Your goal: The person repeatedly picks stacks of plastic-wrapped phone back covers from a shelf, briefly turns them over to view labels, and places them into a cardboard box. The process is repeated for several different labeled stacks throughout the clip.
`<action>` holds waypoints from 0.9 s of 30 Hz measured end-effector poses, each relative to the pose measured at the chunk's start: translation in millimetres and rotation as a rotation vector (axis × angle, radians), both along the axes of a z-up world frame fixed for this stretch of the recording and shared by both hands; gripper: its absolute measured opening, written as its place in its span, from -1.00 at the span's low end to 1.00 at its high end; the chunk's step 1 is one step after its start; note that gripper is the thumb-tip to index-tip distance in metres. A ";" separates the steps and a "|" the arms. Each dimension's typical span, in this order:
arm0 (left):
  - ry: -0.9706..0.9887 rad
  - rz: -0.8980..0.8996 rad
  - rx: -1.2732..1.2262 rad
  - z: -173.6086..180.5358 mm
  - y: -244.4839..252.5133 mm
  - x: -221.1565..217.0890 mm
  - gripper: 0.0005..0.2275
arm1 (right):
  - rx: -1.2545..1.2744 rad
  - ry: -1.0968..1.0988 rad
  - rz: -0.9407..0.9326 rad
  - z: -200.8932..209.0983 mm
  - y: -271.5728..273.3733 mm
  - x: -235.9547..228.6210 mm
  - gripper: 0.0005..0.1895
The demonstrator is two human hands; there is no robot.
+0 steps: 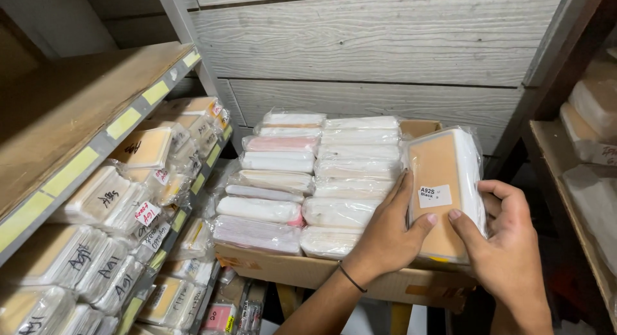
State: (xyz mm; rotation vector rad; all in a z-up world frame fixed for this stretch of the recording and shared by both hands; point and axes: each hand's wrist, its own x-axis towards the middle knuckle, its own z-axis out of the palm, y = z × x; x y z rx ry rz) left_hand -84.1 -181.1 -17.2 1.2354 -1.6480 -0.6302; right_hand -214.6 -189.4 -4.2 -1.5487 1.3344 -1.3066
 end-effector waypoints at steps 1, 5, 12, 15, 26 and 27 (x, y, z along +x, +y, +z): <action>0.002 0.001 0.003 -0.9 -0.7 -0.5 -0.42 | 0.003 0.002 0.001 -1.0 -1.7 -0.5 -0.53; -0.129 -0.010 0.038 -4.3 -3.0 -3.1 -0.49 | 0.056 0.160 -0.049 -7.1 -7.4 -2.6 -0.56; -0.307 0.011 -0.067 -18.6 -12.1 -6.1 -0.58 | 0.046 0.323 -0.057 -21.4 -17.3 -5.7 -0.62; -0.413 -0.007 -0.118 -20.7 -12.8 -7.3 -0.60 | 0.145 0.404 -0.062 -11.0 -14.6 1.7 -0.60; -0.505 0.036 -0.078 -4.0 -3.8 -15.3 -0.54 | 0.306 0.555 0.028 16.1 -12.1 10.1 -0.63; -0.511 -0.021 0.051 3.1 -1.2 -16.1 -0.51 | 0.294 0.560 0.059 14.2 -14.4 7.0 -0.62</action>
